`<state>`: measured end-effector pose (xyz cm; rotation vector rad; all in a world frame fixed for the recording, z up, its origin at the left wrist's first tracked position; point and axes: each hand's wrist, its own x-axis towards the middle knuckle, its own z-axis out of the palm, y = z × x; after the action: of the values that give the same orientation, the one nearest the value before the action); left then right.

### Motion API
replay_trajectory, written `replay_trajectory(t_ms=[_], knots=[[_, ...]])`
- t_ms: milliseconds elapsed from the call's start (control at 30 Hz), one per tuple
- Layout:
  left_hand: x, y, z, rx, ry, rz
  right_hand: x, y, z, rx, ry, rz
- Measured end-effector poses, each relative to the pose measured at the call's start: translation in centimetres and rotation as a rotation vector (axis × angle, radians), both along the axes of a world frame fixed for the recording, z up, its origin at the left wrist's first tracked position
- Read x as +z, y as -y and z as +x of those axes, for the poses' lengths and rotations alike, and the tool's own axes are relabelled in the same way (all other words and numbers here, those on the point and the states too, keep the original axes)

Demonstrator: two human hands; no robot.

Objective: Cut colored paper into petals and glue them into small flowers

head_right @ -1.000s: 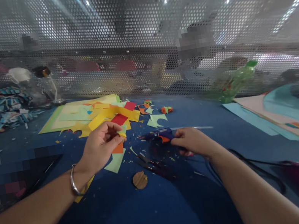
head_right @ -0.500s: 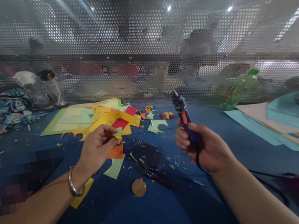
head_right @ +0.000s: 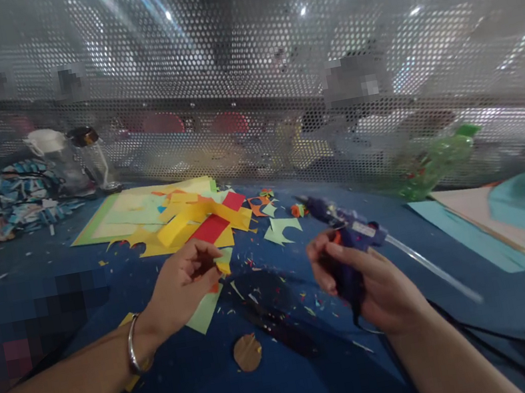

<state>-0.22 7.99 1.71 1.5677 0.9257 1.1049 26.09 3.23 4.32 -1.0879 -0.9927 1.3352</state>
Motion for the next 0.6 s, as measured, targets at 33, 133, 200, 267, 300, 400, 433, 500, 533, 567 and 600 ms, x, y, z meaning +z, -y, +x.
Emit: replay_trajectory(t_ms=[33,133,200,267,300,400,433,500,533,567,600], knots=[[0.0,-0.1,-0.1,0.004,-0.005,0.004,-0.2,0.0,-0.1,0.034,0.053,-0.014],[0.0,-0.3,-0.2,0.025,-0.035,0.015,-0.7,0.2,-0.9,0.138,0.225,-0.046],[-0.1,-0.4,-0.3,0.035,-0.056,0.03,-0.9,0.5,-1.5,0.135,0.352,-0.041],[-0.1,-0.4,-0.3,0.036,-0.08,0.049,-1.2,0.7,-1.9,0.129,0.48,-0.026],[-0.1,-0.4,-0.3,0.035,-0.091,0.061,-1.4,0.8,-1.9,0.132,0.542,-0.015],[-0.1,-0.3,-0.2,0.018,-0.1,0.093,-2.3,0.7,-1.4,0.131,0.713,0.02],[0.0,-0.3,-0.2,0.007,-0.098,0.103,-2.7,0.7,-1.2,0.111,0.765,0.024],[0.0,-0.2,-0.1,-0.005,-0.108,0.118,-3.3,0.6,-0.8,0.065,0.847,0.038],[0.1,-0.2,-0.1,-0.006,-0.118,0.122,-3.5,0.6,-0.7,0.056,0.872,0.059],[0.2,-0.2,-0.1,-0.001,-0.129,0.125,-3.6,0.6,-0.7,0.053,0.885,0.092],[0.3,-0.1,-0.1,0.005,-0.141,0.126,-3.5,0.5,-0.8,0.059,0.889,0.129]])
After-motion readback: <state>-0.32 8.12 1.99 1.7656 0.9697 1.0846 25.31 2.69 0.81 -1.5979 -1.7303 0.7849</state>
